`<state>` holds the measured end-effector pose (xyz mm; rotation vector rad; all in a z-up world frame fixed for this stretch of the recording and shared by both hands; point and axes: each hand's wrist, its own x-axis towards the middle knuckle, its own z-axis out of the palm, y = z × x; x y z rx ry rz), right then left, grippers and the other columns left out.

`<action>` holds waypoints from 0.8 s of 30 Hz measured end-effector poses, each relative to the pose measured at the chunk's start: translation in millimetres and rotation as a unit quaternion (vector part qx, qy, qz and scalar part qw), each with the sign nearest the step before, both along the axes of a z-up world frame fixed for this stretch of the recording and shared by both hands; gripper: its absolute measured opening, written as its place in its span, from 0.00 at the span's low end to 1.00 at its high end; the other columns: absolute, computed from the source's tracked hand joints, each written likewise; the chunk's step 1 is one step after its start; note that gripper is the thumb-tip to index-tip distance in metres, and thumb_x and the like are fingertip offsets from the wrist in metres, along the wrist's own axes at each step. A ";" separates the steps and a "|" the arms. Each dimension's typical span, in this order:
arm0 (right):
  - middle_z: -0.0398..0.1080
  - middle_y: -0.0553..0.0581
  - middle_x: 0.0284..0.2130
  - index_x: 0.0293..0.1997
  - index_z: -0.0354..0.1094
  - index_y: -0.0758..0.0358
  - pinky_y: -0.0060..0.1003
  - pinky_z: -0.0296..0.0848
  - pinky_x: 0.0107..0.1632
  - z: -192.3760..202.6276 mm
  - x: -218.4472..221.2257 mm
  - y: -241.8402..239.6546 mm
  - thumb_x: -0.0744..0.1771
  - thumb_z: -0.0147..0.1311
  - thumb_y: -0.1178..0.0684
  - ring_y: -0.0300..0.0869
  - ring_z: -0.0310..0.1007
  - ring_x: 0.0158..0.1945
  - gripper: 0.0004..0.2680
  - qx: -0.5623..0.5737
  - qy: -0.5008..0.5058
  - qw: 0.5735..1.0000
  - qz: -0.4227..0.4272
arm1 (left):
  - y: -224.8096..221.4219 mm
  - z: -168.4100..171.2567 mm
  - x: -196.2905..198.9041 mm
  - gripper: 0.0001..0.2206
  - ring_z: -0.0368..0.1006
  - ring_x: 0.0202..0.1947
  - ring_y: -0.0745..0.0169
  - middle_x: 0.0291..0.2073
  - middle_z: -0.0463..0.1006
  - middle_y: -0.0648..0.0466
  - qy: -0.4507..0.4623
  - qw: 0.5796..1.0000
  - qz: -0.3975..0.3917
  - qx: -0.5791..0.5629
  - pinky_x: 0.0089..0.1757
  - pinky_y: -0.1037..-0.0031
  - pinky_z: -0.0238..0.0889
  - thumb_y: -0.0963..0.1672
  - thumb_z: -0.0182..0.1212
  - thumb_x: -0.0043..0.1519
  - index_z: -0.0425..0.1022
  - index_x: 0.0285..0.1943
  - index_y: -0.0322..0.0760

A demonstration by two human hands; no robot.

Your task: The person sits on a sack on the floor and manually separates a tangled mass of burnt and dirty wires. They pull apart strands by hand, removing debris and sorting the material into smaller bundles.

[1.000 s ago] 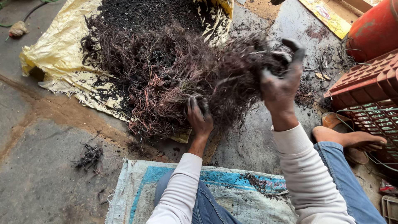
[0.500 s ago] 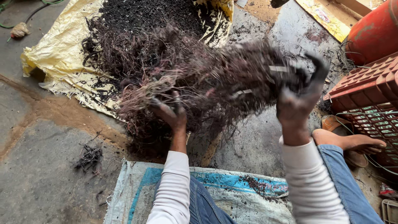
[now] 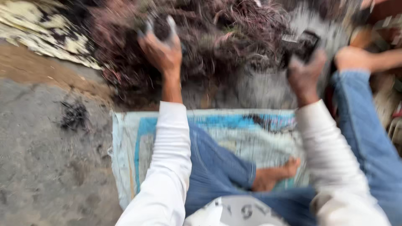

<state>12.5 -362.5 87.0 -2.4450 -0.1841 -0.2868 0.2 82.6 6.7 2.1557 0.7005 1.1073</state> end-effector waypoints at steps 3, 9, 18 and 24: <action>0.68 0.64 0.54 0.69 0.56 0.69 0.43 0.68 0.62 10.4 -2.5 -15.3 0.67 0.57 0.68 0.50 0.68 0.56 0.21 0.107 0.011 0.994 -0.002 | 2.1 -17.6 2.5 0.26 0.72 0.53 0.50 0.48 0.75 0.44 0.015 1.000 -0.022 -0.009 0.65 0.49 0.57 0.55 0.66 0.64 0.66 0.60 0.34; 0.65 0.64 0.57 0.70 0.55 0.71 0.43 0.65 0.65 18.4 -14.1 -24.7 0.71 0.59 0.68 0.50 0.65 0.58 0.20 0.202 -0.005 0.979 0.023 | 5.8 -32.5 -2.3 0.26 0.65 0.63 0.46 0.57 0.70 0.45 -0.008 1.000 -0.007 0.029 0.68 0.49 0.53 0.53 0.66 0.66 0.64 0.63 0.34; 0.72 0.53 0.52 0.64 0.66 0.65 0.34 0.76 0.59 19.7 -46.6 -2.6 0.68 0.55 0.67 0.39 0.73 0.53 0.16 0.425 0.179 0.887 -0.021 | 17.2 -36.1 -16.1 0.27 0.49 0.76 0.37 0.65 0.66 0.46 0.050 0.996 0.002 0.071 0.76 0.41 0.40 0.58 0.63 0.67 0.63 0.64 0.40; 0.73 0.54 0.51 0.60 0.66 0.63 0.35 0.78 0.53 25.8 -43.1 -9.6 0.69 0.56 0.65 0.39 0.75 0.51 0.12 0.439 0.215 0.870 -0.058 | 5.6 -13.3 -20.7 0.27 0.39 0.80 0.32 0.75 0.52 0.40 0.157 0.984 0.076 0.036 0.75 0.35 0.27 0.59 0.61 0.62 0.69 0.68 0.53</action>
